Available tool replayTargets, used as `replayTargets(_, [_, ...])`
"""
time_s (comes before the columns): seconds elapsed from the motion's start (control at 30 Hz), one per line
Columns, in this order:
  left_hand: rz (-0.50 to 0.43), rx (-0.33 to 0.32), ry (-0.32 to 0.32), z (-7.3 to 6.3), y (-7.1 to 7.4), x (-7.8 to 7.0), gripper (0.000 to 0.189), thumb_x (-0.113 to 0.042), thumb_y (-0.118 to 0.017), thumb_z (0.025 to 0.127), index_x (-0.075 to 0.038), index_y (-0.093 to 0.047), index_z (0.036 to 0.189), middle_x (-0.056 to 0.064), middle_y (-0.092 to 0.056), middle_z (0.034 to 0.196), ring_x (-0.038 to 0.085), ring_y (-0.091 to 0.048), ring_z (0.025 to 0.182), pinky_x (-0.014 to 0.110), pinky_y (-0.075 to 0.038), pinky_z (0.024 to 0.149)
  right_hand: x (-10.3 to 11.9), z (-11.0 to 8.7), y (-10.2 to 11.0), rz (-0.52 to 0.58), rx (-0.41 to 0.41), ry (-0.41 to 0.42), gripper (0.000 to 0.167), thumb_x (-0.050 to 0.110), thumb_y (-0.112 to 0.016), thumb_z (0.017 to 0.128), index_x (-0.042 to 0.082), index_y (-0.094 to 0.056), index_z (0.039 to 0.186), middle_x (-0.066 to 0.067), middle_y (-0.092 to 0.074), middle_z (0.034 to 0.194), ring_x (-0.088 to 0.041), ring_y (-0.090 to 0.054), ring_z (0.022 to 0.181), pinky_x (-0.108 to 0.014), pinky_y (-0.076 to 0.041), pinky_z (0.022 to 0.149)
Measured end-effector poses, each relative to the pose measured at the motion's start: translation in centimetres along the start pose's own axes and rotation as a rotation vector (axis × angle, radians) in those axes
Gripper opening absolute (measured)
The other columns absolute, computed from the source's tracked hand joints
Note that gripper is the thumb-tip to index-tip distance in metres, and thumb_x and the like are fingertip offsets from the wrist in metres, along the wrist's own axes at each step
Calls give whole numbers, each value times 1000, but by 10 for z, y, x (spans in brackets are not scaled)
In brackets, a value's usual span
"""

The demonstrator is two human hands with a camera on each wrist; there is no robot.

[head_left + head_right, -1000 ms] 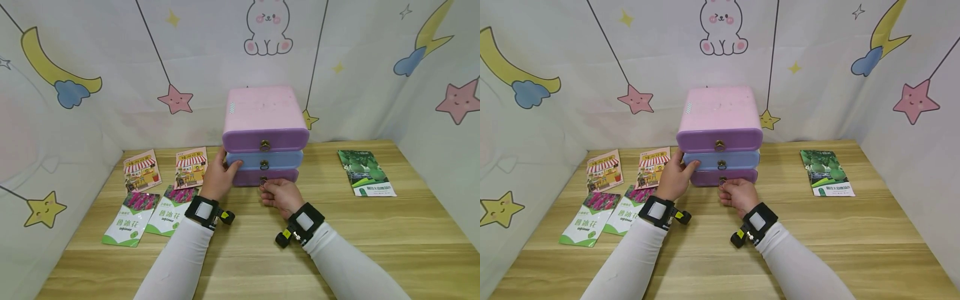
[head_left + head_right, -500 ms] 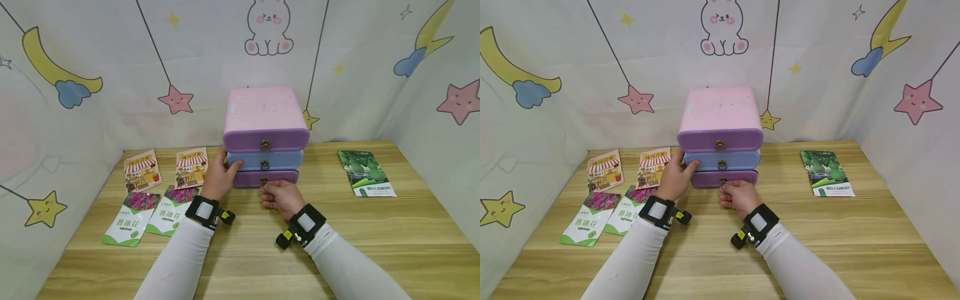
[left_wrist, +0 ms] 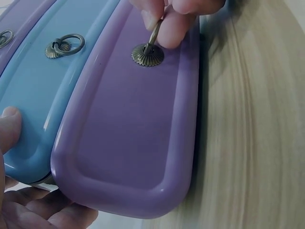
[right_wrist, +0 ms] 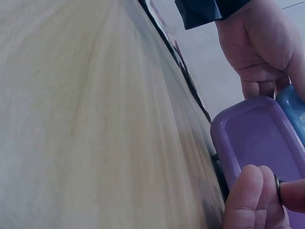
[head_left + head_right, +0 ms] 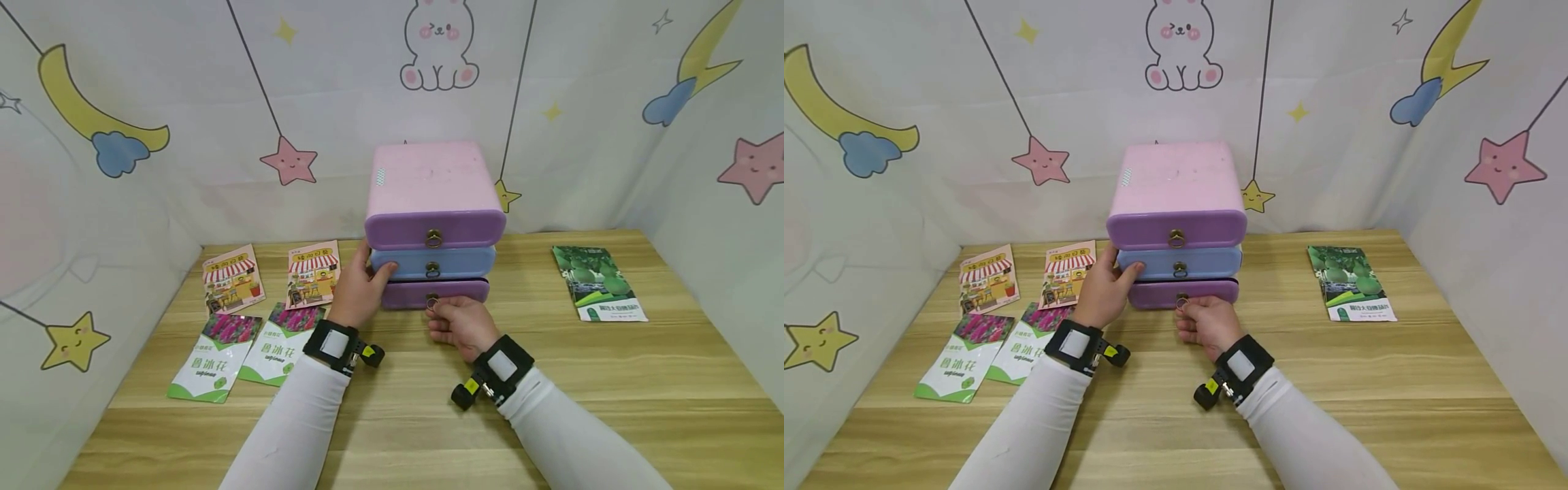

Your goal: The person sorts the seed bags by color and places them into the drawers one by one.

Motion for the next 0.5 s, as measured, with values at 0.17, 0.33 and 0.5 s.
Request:
replayTargets(0.17, [0, -3, 4, 0, 0, 0, 65, -32, -67, 105, -32, -37, 163, 13, -57, 154, 32, -68, 128, 48, -60, 99, 0, -2, 0, 4, 4, -12, 9, 4, -52, 108, -2, -57, 113, -2, -73, 90, -7, -66, 71, -24, -59, 64])
replayTargets(0.33, [-9, -1, 5, 0, 0, 0, 65, -32, -67, 105, -32, -37, 163, 13, -57, 154, 34, -67, 128, 49, -60, 100, -1, -5, -1, 2, 4, -12, 9, 4, -52, 108, -2, -56, 112, -1, -72, 88, -7, -66, 70, -24, -59, 65])
replayTargets(0.5, [-10, -3, -4, 0, -1, 0, 64, -30, -67, 105, -32, -38, 162, 11, -56, 155, 34, -68, 127, 49, -60, 99, -1, -6, -1, 7, 4, -14, 9, 4, -52, 108, -2, -56, 113, -2, -73, 90, -8, -66, 70, -24, -59, 65])
Point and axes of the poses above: each hand's wrist, its own z-axis towards the middle knuckle, its own y-axis out of the back of the hand, x = y × z, the point moved 9 cm from there along z, towards the middle knuckle
